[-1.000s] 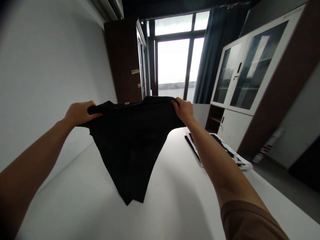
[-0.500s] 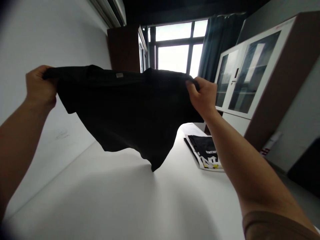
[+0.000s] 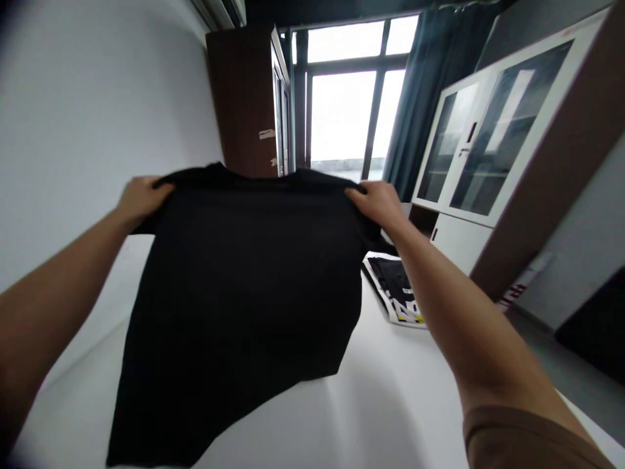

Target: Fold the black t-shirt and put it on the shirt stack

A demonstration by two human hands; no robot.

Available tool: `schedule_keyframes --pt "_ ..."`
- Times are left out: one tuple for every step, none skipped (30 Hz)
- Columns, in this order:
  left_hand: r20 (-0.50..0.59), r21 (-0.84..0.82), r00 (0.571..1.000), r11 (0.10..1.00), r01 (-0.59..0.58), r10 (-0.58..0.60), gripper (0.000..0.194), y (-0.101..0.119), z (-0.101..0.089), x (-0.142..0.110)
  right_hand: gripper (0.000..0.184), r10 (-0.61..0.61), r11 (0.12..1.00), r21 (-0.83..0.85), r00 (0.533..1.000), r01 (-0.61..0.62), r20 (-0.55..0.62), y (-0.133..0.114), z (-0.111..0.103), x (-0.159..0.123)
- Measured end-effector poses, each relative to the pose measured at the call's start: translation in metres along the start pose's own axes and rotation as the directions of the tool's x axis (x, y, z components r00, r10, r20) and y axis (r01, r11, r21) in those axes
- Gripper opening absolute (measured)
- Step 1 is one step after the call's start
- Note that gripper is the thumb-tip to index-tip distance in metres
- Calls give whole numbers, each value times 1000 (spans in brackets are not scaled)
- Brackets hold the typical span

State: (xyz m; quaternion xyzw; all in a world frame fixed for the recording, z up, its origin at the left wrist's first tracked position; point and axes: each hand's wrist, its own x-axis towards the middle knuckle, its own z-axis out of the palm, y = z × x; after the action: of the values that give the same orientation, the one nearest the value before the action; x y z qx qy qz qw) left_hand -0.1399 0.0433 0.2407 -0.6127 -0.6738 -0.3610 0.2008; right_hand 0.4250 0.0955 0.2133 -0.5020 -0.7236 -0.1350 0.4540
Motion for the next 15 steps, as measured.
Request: schedule_keyframes --pt "117 42 993 999 -4 -1 54 -5 22 -6 49 51 998 -48 995 -47 88 10 22 -6" --pt "204 75 978 997 21 -36 49 -9 45 -14 43 90 993 -91 981 -75 169 19 46 -15" --pt "293 105 952 993 58 -87 46 -11 69 -25 37 124 987 -127 962 -96 243 26 71 -27" --pt "374 137 917 986 97 -142 45 -13 92 -39 34 158 982 -153 937 -115 312 32 96 -43" --pt "440 172 875 975 138 -202 43 -13 116 -54 33 201 974 -171 908 -147 368 36 120 -61" --pt "458 194 857 968 162 -235 41 -12 139 -72 33 257 962 -194 874 -192 413 39 142 -82" --pt "468 210 845 961 178 -259 40 -10 160 -91 35 310 948 -218 832 -232 461 41 162 -104" --pt "477 230 831 953 199 -288 39 -8 180 -110 36 359 931 -247 787 -268 501 43 179 -126" --pt "487 246 816 945 214 -311 38 -5 198 -128 36 401 915 -280 742 -291 538 45 194 -148" --pt "497 255 805 941 222 -324 39 -1 213 -145 36 430 901 -311 704 -301 565 47 206 -167" --pt "506 256 799 941 221 -325 41 2 227 -160 34 450 892 -336 675 -304 584 49 217 -183" --pt "517 243 800 948 205 -305 43 5 239 -173 33 469 881 -357 661 -309 586 51 225 -195" --pt "526 222 806 959 178 -271 46 9 249 -184 33 478 875 -373 666 -307 573 53 231 -205" --pt "532 199 814 969 146 -232 47 12 258 -192 33 479 874 -381 671 -302 566 55 235 -210" --pt "532 175 826 979 109 -187 48 17 264 -200 33 477 874 -384 676 -297 561 58 238 -213"
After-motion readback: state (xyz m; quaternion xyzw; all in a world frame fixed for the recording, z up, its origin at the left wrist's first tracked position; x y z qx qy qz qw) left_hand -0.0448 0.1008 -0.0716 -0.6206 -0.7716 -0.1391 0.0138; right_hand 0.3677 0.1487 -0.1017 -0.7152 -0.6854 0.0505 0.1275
